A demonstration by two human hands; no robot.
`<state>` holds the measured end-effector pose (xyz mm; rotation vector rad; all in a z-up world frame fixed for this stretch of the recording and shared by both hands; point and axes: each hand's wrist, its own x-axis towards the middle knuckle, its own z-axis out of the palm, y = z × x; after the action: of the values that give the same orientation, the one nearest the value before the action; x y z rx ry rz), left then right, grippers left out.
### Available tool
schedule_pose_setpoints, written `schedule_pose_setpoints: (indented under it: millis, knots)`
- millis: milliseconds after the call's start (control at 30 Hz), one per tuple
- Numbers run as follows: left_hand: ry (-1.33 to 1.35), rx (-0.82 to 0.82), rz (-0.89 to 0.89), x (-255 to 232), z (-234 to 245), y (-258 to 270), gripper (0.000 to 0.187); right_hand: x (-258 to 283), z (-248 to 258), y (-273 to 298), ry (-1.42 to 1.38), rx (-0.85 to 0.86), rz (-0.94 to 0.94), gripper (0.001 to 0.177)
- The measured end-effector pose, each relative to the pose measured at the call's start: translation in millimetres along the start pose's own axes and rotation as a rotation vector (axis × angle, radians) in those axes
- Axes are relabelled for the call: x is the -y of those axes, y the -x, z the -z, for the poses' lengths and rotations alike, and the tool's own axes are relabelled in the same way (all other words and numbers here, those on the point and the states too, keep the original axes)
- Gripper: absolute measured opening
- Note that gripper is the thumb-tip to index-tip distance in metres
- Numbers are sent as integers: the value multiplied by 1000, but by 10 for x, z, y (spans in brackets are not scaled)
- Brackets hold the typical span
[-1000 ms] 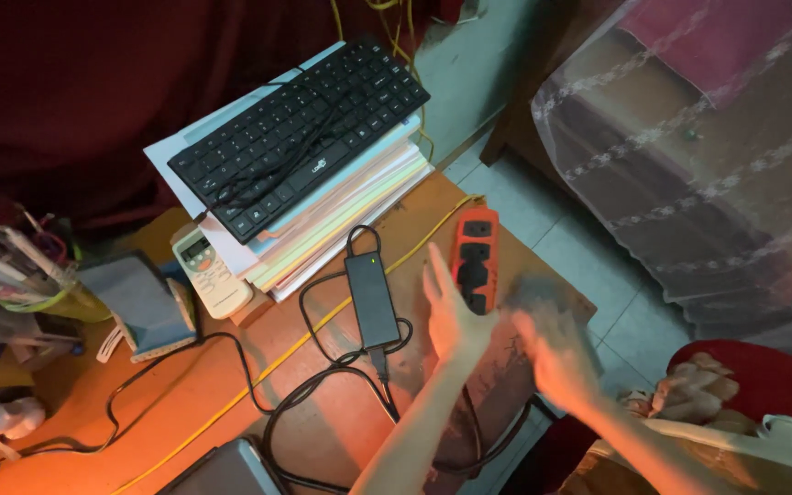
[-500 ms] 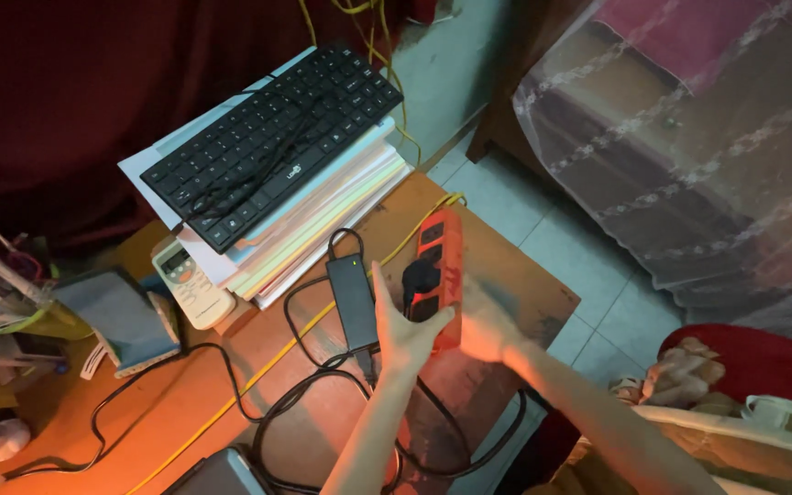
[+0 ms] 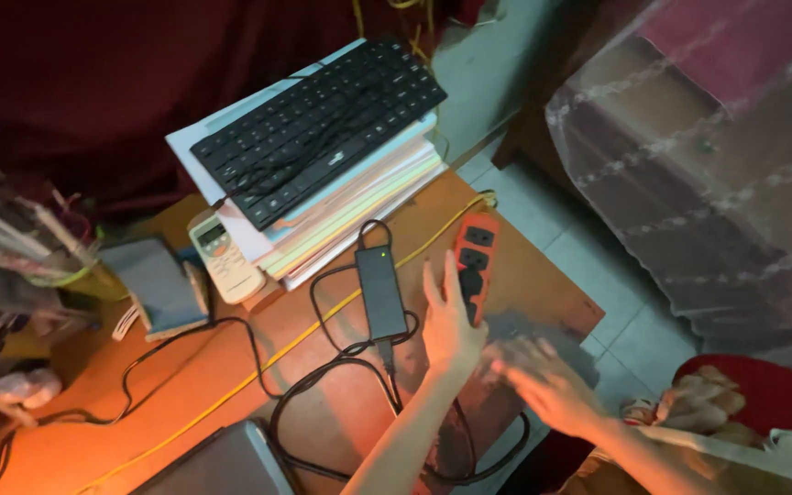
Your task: The person wipes a wooden desk surface with a gray cloth, moving a plastic bag and a pink backpack aside. They then wipe a closed laptop and a keyboard, handling each item individually.
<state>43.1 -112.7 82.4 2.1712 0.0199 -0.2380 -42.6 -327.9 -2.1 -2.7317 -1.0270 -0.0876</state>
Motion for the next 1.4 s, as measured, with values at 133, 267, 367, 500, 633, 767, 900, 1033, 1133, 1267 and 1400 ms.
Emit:
schedule_pose_setpoints:
  millis: [133, 267, 367, 500, 633, 767, 900, 1033, 1133, 1267, 1400]
  knots:
    - [-52, -38, -8, 43, -70, 61, 100, -466, -252, 128, -257, -62, -723, 49]
    - [-67, -1, -49, 158, -137, 74, 94, -58, 420, -373, -272, -320, -824, 44]
    - [40, -8, -95, 239, -85, 102, 100, 324, 766, -681, -250, -644, -529, 41]
    - [374, -66, -215, 576, 107, 157, 77, 818, 749, -967, -132, -653, -312, 39]
    - [291, -248, -288, 1018, 1072, 755, 61, 1461, -159, -1055, -280, -579, -284, 43]
    - [96, -466, -77, 1762, 1588, 1334, 44, 2193, -538, -1227, -1004, 197, -122, 54]
    - [-149, -586, -162, 2421, 1710, 1702, 31, 2353, -824, -1506, -59, 485, 137, 81]
    - [-257, -581, -215, 2463, 1634, 1556, 30, 2289, -470, -1825, -391, 220, 26, 77]
    - [-548, -599, -192, 2490, 1479, 1234, 26, 2213, -395, -1770, -610, 376, -436, 66]
    - [-714, -343, -131, 2781, 1205, 707, 51, 2103, -37, -1455, -703, -200, -567, 36]
    - [-799, 174, 111, 2191, 1520, 565, 22, 2141, 378, -1124, -594, -37, -636, 42]
